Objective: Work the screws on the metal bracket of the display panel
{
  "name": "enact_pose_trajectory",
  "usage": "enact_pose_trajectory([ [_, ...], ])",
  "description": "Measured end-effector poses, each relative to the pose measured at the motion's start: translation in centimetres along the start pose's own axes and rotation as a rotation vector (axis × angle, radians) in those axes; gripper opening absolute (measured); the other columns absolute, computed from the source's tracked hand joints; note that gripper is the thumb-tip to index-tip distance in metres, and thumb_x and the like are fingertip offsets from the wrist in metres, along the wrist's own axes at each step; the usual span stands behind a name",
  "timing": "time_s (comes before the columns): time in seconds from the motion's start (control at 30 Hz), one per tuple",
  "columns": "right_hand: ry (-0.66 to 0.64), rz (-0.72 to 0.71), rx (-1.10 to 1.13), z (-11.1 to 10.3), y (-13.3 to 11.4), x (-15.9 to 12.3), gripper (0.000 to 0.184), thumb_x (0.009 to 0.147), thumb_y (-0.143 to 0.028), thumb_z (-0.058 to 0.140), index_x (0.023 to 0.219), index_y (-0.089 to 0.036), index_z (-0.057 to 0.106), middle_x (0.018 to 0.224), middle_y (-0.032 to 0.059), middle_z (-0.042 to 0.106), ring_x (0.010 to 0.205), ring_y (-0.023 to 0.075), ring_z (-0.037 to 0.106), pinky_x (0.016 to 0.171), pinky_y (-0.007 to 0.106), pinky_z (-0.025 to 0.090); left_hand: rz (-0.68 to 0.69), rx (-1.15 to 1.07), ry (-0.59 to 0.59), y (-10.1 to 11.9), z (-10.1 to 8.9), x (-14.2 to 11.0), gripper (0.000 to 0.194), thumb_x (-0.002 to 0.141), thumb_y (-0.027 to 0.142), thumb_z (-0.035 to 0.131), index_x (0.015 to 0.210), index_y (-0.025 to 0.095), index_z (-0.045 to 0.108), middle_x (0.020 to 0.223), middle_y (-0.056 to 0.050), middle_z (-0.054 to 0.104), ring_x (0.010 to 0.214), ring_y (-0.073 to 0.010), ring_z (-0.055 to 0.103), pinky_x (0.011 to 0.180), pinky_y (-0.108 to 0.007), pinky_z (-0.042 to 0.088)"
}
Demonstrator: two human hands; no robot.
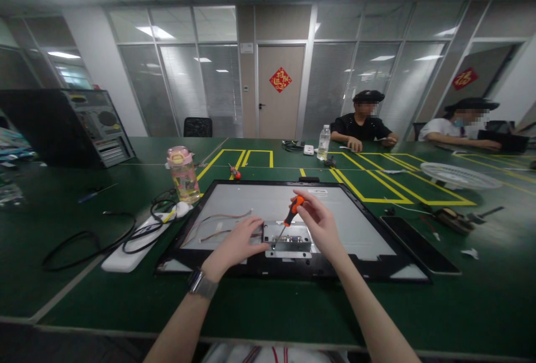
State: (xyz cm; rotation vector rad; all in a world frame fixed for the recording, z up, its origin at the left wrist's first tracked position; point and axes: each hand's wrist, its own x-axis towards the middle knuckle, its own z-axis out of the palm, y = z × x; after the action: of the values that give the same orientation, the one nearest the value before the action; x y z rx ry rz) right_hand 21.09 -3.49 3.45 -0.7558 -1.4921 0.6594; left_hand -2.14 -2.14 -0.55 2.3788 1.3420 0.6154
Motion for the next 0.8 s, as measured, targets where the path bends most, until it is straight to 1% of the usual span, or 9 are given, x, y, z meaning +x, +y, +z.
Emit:
enact_pose_trajectory([
  [0.1, 0.005, -0.018, -0.019, -0.04, -0.22, -0.17, 0.029, 0.089, -0.032, 0.059, 0.117, -0.026, 0.065, 0.103, 0.0061, 0.07, 0.095, 0.0219, 0.068, 0.09, 0.04, 0.053, -0.003, 0.009, -0.002, -0.14, 0.07, -0.01, 0.061, 0.081, 0.047, 0.066, 0.134, 0.019, 0.051, 0.143, -0.012, 0.047, 0.132, -0.0302, 0.043, 0.112, -0.042, 0.033],
  [0.23, -0.033, 0.011, 0.074, -0.01, -0.39, -0.31, 0.032, 0.093, -0.033, 0.053, 0.123, -0.027, 0.061, 0.11, 0.0068, 0.07, 0.101, 0.0235, 0.068, 0.092, 0.043, 0.052, -0.016, 0.012, -0.005, -0.28, 0.16, -0.07, 0.062, 0.082, 0.048, 0.066, 0.135, 0.02, 0.05, 0.144, -0.012, 0.046, 0.133, -0.0301, 0.042, 0.112, -0.043, 0.032],
  [0.3, -0.005, 0.007, 0.039, 0.07, -0.38, -0.24, 0.031, 0.091, -0.032, 0.055, 0.121, -0.027, 0.063, 0.106, 0.0067, 0.07, 0.098, 0.0233, 0.068, 0.09, 0.043, 0.052, -0.017, 0.009, 0.0, -0.24, 0.16, -0.09, 0.061, 0.082, 0.048, 0.065, 0.134, 0.021, 0.05, 0.144, -0.011, 0.046, 0.133, -0.0298, 0.042, 0.112, -0.043, 0.032],
  [0.4, 0.082, -0.045, -0.094, 0.16, -0.45, -0.12, 0.028, 0.084, -0.031, 0.065, 0.11, -0.025, 0.069, 0.097, 0.006, 0.069, 0.091, 0.0228, 0.065, 0.087, 0.041, 0.052, -0.017, 0.012, -0.001, -0.04, 0.1, -0.08, 0.059, 0.083, 0.047, 0.065, 0.134, 0.02, 0.051, 0.144, -0.012, 0.046, 0.133, -0.0293, 0.042, 0.113, -0.042, 0.032],
  [0.43, 0.094, -0.058, -0.12, 0.17, -0.51, -0.13, 0.026, 0.083, -0.031, 0.066, 0.109, -0.025, 0.07, 0.096, 0.006, 0.068, 0.091, 0.0229, 0.064, 0.087, 0.041, 0.051, -0.018, 0.015, -0.003, 0.03, 0.08, -0.07, 0.06, 0.083, 0.047, 0.065, 0.134, 0.02, 0.051, 0.144, -0.012, 0.046, 0.134, -0.0291, 0.042, 0.113, -0.042, 0.031],
  [0.5, 0.067, -0.045, -0.093, 0.13, -0.63, -0.24, 0.028, 0.087, -0.031, 0.06, 0.113, -0.026, 0.068, 0.099, 0.0066, 0.069, 0.095, 0.0236, 0.064, 0.089, 0.042, 0.05, -0.02, 0.02, -0.008, 0.11, 0.04, -0.08, 0.06, 0.083, 0.046, 0.065, 0.134, 0.019, 0.051, 0.144, -0.012, 0.046, 0.134, -0.029, 0.042, 0.113, -0.042, 0.031],
  [0.6, -0.001, 0.023, 0.039, 0.05, -0.63, -0.48, 0.034, 0.094, -0.031, 0.048, 0.124, -0.028, 0.061, 0.108, 0.0067, 0.07, 0.097, 0.0231, 0.067, 0.093, 0.045, 0.049, -0.018, 0.019, -0.004, 0.06, 0.04, -0.12, 0.061, 0.082, 0.047, 0.066, 0.134, 0.02, 0.05, 0.144, -0.012, 0.046, 0.134, -0.0295, 0.042, 0.113, -0.042, 0.032],
  [0.67, 0.0, 0.039, 0.058, 0.03, -0.5, -0.54, 0.034, 0.095, -0.03, 0.047, 0.126, -0.027, 0.06, 0.109, 0.0069, 0.071, 0.095, 0.0228, 0.068, 0.092, 0.045, 0.049, -0.02, 0.017, -0.002, 0.0, 0.06, -0.15, 0.061, 0.082, 0.047, 0.066, 0.134, 0.02, 0.05, 0.144, -0.012, 0.046, 0.134, -0.03, 0.042, 0.113, -0.042, 0.032],
  [0.8, 0.073, -0.032, -0.087, 0.14, -0.42, -0.33, 0.028, 0.089, -0.031, 0.057, 0.115, -0.025, 0.067, 0.098, 0.006, 0.07, 0.09, 0.0216, 0.066, 0.086, 0.04, 0.051, -0.024, 0.013, -0.006, 0.1, 0.01, -0.2, 0.06, 0.083, 0.047, 0.065, 0.134, 0.021, 0.05, 0.144, -0.011, 0.047, 0.134, -0.0295, 0.042, 0.112, -0.042, 0.032],
])
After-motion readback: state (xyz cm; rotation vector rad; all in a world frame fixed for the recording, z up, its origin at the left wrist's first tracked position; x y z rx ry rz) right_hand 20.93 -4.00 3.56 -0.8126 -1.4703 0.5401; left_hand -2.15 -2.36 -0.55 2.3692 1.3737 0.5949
